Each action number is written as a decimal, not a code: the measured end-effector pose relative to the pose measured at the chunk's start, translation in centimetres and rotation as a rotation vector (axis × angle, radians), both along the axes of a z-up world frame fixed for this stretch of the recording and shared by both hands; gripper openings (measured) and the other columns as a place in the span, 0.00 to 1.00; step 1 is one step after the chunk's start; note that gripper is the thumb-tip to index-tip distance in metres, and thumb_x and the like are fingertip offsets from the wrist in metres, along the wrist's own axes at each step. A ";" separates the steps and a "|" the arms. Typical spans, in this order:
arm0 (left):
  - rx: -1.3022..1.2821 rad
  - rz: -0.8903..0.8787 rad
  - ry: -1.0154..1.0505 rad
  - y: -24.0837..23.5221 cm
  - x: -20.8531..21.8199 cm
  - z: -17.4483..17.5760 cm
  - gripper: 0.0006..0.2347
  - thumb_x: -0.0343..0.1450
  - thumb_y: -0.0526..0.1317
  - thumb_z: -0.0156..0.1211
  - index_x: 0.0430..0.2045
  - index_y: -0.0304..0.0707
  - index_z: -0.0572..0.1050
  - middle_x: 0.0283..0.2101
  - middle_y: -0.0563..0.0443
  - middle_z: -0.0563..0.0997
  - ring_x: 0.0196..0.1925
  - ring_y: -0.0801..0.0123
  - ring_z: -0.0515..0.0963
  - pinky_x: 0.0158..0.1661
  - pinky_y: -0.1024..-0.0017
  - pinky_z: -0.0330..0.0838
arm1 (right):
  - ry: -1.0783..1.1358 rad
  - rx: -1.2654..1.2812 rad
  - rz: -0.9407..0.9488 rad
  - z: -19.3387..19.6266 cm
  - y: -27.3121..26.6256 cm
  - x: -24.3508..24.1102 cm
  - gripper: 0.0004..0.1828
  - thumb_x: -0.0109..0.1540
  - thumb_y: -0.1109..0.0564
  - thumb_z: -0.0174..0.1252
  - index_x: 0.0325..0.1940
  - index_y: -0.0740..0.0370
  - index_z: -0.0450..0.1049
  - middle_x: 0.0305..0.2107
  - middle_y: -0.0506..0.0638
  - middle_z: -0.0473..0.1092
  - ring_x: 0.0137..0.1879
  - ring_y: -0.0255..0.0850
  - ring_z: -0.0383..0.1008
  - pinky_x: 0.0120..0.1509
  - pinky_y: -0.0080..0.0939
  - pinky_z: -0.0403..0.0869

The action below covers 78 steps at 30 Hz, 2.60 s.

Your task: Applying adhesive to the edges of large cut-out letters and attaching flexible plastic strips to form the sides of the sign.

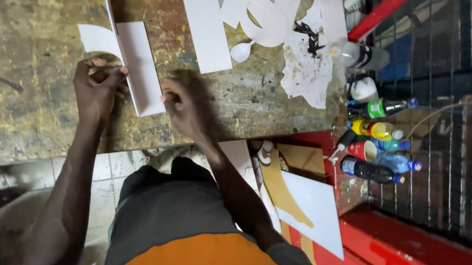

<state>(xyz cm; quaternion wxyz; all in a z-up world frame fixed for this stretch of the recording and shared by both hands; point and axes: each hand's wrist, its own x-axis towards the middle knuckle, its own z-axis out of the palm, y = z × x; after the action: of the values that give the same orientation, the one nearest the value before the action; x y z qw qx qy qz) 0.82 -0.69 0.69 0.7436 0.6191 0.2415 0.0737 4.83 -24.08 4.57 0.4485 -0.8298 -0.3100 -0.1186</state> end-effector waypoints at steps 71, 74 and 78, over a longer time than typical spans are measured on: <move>-0.117 -0.209 0.046 -4.3 4.0 1.7 0.25 0.72 0.36 0.84 0.54 0.33 0.68 0.47 0.31 0.88 0.39 0.61 0.92 0.38 0.72 0.88 | 0.637 0.123 0.054 -6.1 -1.4 4.8 0.17 0.70 0.45 0.74 0.53 0.59 0.84 0.39 0.56 0.83 0.43 0.42 0.82 0.41 0.40 0.78; -0.114 -0.232 0.004 -3.9 4.2 1.4 0.26 0.72 0.36 0.85 0.55 0.29 0.69 0.48 0.29 0.87 0.42 0.58 0.92 0.40 0.69 0.89 | 0.648 0.143 0.046 -5.9 -1.4 4.5 0.18 0.71 0.46 0.74 0.57 0.60 0.84 0.42 0.58 0.84 0.46 0.43 0.83 0.41 0.39 0.77; -0.075 -0.322 -0.054 -3.2 5.0 0.3 0.23 0.75 0.32 0.79 0.57 0.23 0.69 0.48 0.29 0.87 0.45 0.58 0.90 0.45 0.66 0.89 | 0.639 0.159 -0.008 -5.1 -1.0 4.2 0.19 0.66 0.52 0.75 0.58 0.60 0.83 0.43 0.57 0.85 0.46 0.43 0.84 0.40 0.35 0.76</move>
<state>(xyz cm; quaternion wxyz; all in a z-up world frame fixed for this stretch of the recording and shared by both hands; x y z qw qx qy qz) 5.83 -3.87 1.02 0.7745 0.6195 0.1218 -0.0387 9.04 -25.08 -0.52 0.5860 -0.7887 -0.1401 0.1220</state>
